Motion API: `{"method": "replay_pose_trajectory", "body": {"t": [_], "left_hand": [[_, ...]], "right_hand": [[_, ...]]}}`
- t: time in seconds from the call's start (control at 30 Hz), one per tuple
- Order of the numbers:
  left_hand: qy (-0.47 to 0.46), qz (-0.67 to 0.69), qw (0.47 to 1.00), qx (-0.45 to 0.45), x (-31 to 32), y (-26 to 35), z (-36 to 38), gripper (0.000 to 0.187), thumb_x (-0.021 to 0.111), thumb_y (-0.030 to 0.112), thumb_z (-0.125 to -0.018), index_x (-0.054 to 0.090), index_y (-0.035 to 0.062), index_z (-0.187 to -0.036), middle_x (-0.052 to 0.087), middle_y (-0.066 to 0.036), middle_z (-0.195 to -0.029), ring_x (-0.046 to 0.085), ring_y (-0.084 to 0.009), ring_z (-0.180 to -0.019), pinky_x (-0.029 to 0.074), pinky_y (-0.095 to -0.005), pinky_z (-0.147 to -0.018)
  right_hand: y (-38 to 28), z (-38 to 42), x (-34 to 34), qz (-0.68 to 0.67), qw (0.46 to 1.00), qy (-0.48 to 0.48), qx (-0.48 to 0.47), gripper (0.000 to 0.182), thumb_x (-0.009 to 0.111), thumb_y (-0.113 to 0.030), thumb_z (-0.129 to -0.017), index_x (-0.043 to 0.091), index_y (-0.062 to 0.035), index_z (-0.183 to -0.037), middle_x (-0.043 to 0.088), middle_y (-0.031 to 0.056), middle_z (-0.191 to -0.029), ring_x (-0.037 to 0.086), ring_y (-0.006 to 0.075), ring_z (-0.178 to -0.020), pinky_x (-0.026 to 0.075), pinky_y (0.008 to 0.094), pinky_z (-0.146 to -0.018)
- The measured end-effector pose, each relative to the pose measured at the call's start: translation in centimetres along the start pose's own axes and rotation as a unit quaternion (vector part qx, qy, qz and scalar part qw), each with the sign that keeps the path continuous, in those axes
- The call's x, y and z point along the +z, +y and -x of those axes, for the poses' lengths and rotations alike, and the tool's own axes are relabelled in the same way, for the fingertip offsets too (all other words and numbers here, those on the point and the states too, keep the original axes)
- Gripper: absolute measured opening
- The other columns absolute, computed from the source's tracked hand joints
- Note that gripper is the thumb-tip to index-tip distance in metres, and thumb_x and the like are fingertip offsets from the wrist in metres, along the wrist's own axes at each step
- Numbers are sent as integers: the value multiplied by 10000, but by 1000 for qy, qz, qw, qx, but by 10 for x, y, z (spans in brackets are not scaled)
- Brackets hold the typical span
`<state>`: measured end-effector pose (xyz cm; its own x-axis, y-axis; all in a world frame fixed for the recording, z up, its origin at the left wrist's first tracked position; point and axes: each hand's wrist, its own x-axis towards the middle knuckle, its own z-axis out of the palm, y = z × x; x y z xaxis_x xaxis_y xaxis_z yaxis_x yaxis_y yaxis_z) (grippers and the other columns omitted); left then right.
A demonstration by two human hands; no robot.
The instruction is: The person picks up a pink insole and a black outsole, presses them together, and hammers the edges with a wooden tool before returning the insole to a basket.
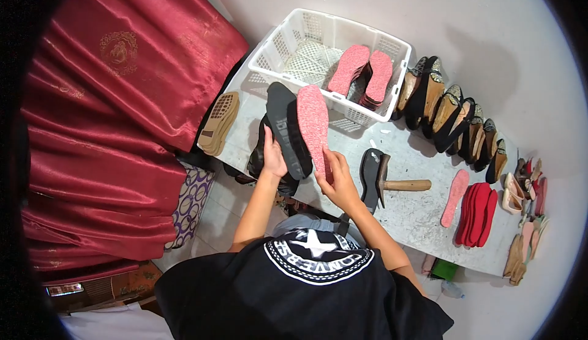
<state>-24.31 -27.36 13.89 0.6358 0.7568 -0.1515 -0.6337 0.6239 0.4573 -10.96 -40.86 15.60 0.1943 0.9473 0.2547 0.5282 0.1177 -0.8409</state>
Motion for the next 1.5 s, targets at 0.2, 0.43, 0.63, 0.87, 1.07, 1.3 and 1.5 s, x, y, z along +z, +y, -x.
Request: {"method": "replay_pose_trajectory", "body": {"t": [0.2, 0.43, 0.63, 0.87, 1.07, 1.3, 1.5], "left_hand": [[-68, -55, 996, -5, 15, -50, -4, 716, 178, 593, -883, 309, 46, -1328, 431, -179, -1278, 457, -335, -1135, 372, -446, -961], [-83, -85, 993, 10, 42, -80, 1, 689, 147, 577, -892, 250, 77, -1355, 396, -190, -1301, 463, -331, -1126, 402, -433, -938], [-90, -79, 993, 23, 54, -100, 0, 683, 147, 565, -897, 247, 70, -1356, 389, -200, -1303, 451, -334, -1140, 400, -432, -941], [-88, -89, 992, 26, 62, -119, 3, 581, 265, 466, -925, 283, 49, -1330, 421, -189, -1271, 442, -311, -1156, 380, -428, -950], [-40, -19, 999, -17, 52, -122, -1, 494, 378, 338, -931, 283, 59, -1327, 423, -122, -1278, 404, -272, -1189, 370, -463, -952], [7, 84, 996, -26, 51, -117, 8, 515, 390, 409, -914, 305, 110, -1325, 429, -65, -1290, 410, -234, -1182, 342, -454, -975], [-11, 145, 988, -51, 58, -121, 10, 526, 413, 425, -900, 343, 83, -1292, 466, -64, -1237, 454, -220, -1132, 375, -445, -945]], "right_hand": [[-5, -5, -9, 85, 995, 41, -28, 577, 621, -196, -768, 390, -34, -1271, 437, 214, -1162, 439, 366, -1058, 369, 402, -909], [3, 8, -26, 116, 991, 51, -34, 555, 633, -179, -753, 425, -48, -1251, 442, 200, -1157, 447, 356, -1058, 377, 403, -900], [10, 22, -43, 111, 991, 65, -34, 552, 641, -174, -744, 431, -36, -1236, 440, 202, -1150, 450, 361, -1054, 381, 403, -896], [20, 37, -60, 76, 996, 47, -13, 528, 641, -172, -762, 440, -29, -1229, 435, 203, -1158, 457, 352, -1063, 377, 384, -908], [38, 59, -66, -108, 993, 41, 31, 493, 614, -139, -811, 423, -34, -1254, 407, 160, -1211, 449, 258, -1120, 402, 337, -907], [17, 81, -79, -236, 967, 30, 87, 624, 684, -74, -745, 384, -38, -1291, 377, 107, -1252, 456, 188, -1103, 473, 286, -858], [24, 80, -84, -235, 967, 35, 87, 626, 725, -72, -699, 440, -30, -1254, 389, 101, -1233, 459, 184, -1094, 475, 274, -851]]}}
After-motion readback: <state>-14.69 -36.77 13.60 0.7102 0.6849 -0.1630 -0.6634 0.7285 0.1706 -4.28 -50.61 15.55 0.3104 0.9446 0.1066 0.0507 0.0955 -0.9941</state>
